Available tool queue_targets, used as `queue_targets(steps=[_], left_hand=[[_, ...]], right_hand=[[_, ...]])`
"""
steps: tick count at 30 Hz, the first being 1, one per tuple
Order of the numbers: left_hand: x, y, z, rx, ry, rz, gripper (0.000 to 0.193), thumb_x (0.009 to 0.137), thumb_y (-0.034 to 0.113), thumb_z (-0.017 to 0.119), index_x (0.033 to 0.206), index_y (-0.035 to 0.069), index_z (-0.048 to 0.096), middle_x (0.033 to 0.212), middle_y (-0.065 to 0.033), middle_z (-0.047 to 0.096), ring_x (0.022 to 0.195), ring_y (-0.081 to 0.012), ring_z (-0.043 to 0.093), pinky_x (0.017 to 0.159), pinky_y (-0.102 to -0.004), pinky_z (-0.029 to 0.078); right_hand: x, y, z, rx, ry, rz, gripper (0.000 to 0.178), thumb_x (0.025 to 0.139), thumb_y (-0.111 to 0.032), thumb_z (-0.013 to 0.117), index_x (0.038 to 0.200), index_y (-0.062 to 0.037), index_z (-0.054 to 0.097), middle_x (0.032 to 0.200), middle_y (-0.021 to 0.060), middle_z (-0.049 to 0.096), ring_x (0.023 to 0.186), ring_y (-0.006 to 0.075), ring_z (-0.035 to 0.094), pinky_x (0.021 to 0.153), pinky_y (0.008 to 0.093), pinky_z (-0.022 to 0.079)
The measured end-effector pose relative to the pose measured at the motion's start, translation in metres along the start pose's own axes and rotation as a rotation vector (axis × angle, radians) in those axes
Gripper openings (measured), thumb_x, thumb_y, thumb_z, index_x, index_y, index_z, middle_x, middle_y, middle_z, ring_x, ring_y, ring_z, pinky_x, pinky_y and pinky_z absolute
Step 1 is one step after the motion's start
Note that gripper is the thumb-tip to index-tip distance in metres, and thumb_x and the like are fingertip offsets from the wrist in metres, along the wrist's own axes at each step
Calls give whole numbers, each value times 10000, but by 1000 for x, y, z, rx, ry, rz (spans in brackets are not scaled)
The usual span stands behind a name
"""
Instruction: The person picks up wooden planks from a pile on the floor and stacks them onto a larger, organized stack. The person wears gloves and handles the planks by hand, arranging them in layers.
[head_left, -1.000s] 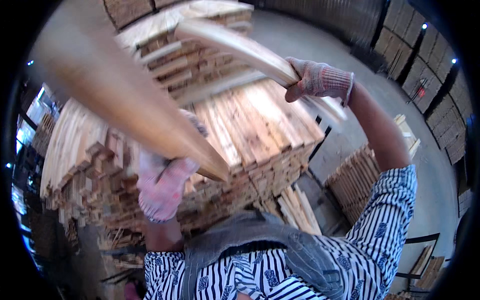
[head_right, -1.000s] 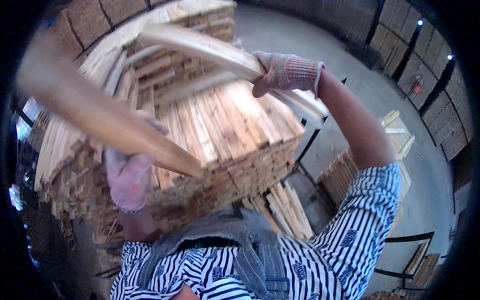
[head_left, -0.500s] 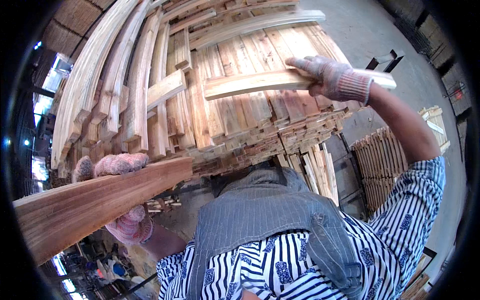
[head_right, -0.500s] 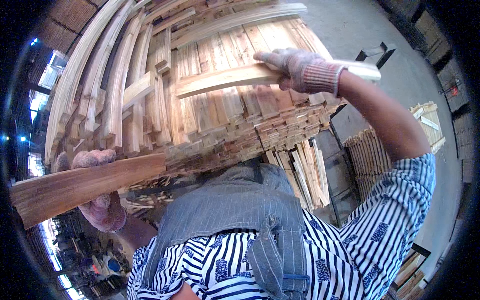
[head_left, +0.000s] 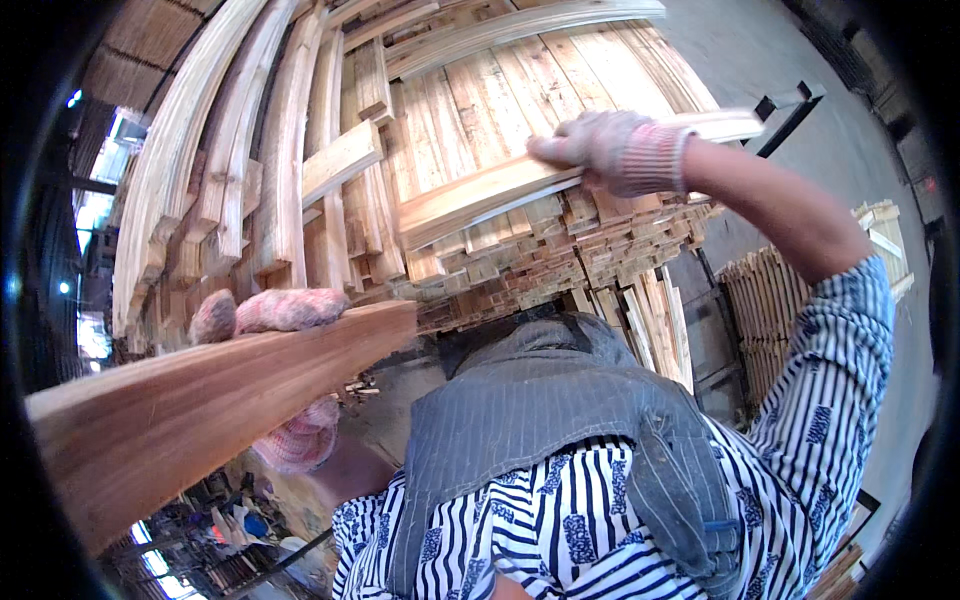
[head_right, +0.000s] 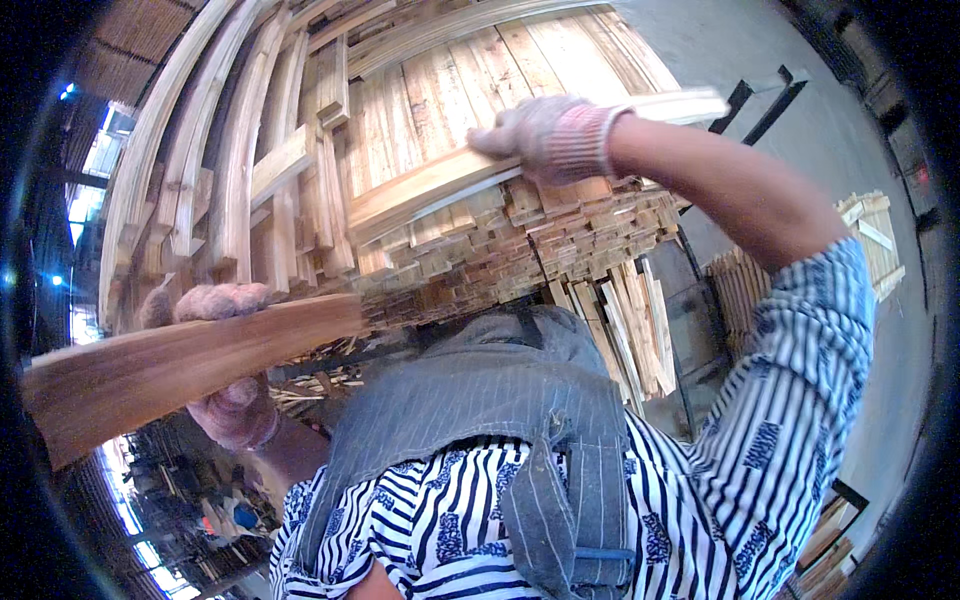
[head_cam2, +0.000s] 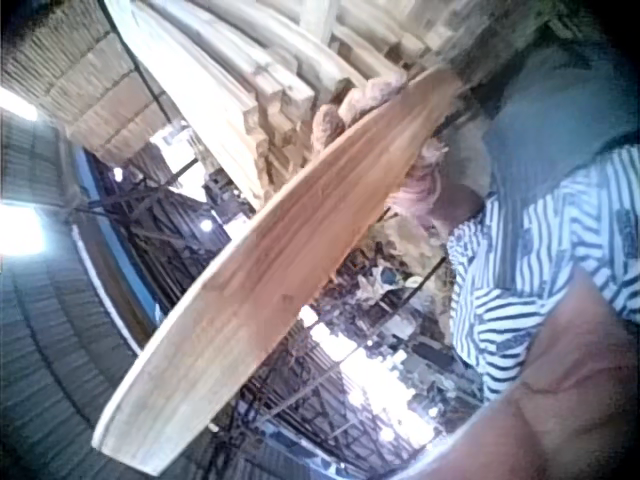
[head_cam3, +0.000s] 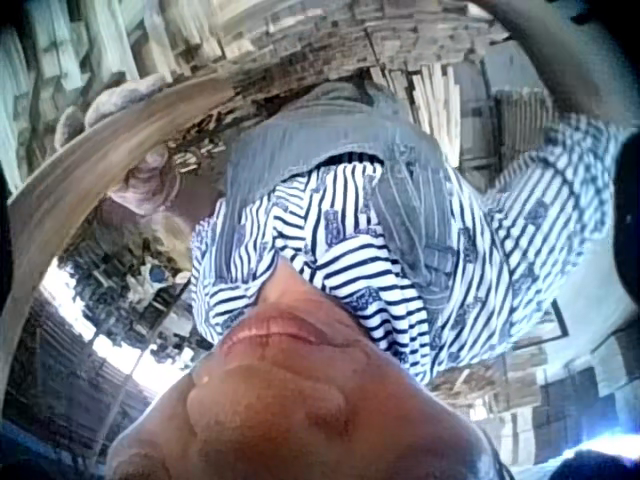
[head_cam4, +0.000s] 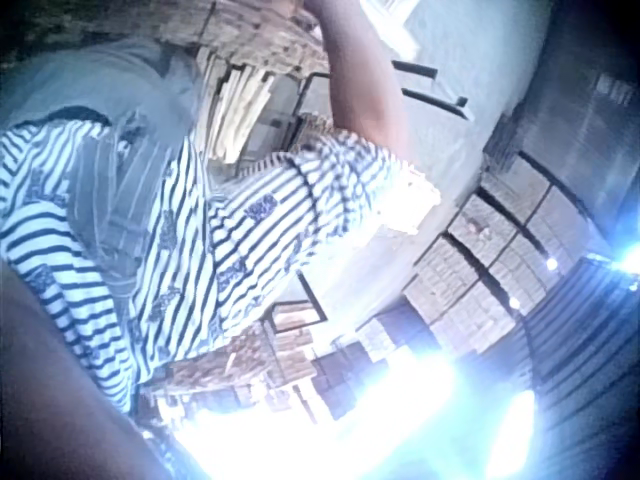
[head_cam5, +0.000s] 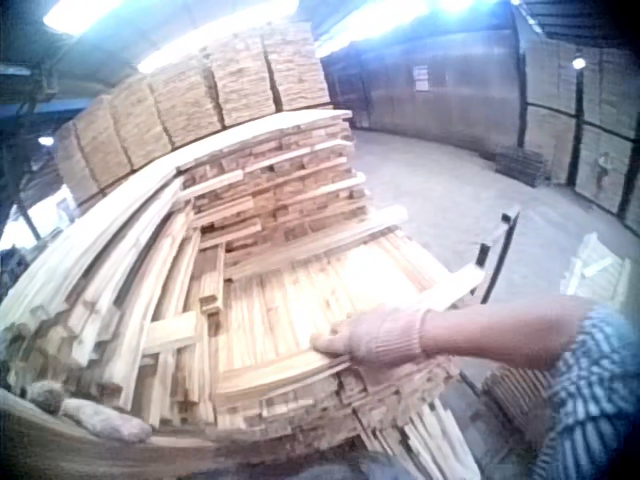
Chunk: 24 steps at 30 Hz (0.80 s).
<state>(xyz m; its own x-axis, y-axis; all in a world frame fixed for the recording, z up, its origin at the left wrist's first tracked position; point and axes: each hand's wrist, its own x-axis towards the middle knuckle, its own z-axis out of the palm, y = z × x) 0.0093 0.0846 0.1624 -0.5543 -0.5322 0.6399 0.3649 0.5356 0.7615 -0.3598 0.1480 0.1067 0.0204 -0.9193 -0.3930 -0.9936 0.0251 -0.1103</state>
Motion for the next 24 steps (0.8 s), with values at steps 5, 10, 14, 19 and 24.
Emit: queue_targets(steps=[5, 10, 14, 19, 24], left_hand=[[12, -19, 28, -149, -22, -143, 916, 791, 294, 860, 1505, 16, 357, 1091, -201, 651, 980, -328, 668, 938, -478, 548], [34, -31, 67, -258, -199, -474, 806, 806, 177, 811, 1469, 5, 387, 1207, -155, 630, 1055, -258, 637, 986, -417, 514], [61, -81, 111, -582, -292, -445, 778, 900, 105, 735, 1542, 33, 301, 1300, -104, 583, 1198, -220, 568, 1042, -379, 474], [94, -106, 147, -710, -41, -405, 628, 994, 22, 606, 1551, 36, 317, 1338, -60, 521, 1183, -122, 550, 966, -235, 499], [89, -153, 127, 778, -89, 14, 624, 1029, 278, 585, 1524, -28, 361, 1489, -294, 446, 1377, -346, 466, 1173, -436, 350]], right_hand=[[7, 10, 40, -94, 293, -152, 577, 881, -133, 702, 1400, -229, 467, 1095, 146, 627, 1017, 340, 664, 841, 444, 572], [-7, 12, 31, -2, 606, -204, 721, 831, -255, 790, 1462, -178, 450, 1232, 186, 608, 1115, 356, 630, 956, 484, 535], [-39, -23, -5, 1223, 673, -278, 713, 1025, -382, 580, 1564, -13, 292, 1441, 205, 515, 1296, 273, 530, 1078, 396, 464], [-46, -68, -13, 1434, 779, -120, 600, 1098, -414, 392, 1517, 13, 346, 1464, 222, 473, 1392, 260, 432, 1131, 365, 399], [-35, -41, -38, 1501, 589, 77, 583, 1079, -406, 433, 1507, -12, 391, 1343, 229, 591, 1290, 309, 550, 1048, 402, 460]])
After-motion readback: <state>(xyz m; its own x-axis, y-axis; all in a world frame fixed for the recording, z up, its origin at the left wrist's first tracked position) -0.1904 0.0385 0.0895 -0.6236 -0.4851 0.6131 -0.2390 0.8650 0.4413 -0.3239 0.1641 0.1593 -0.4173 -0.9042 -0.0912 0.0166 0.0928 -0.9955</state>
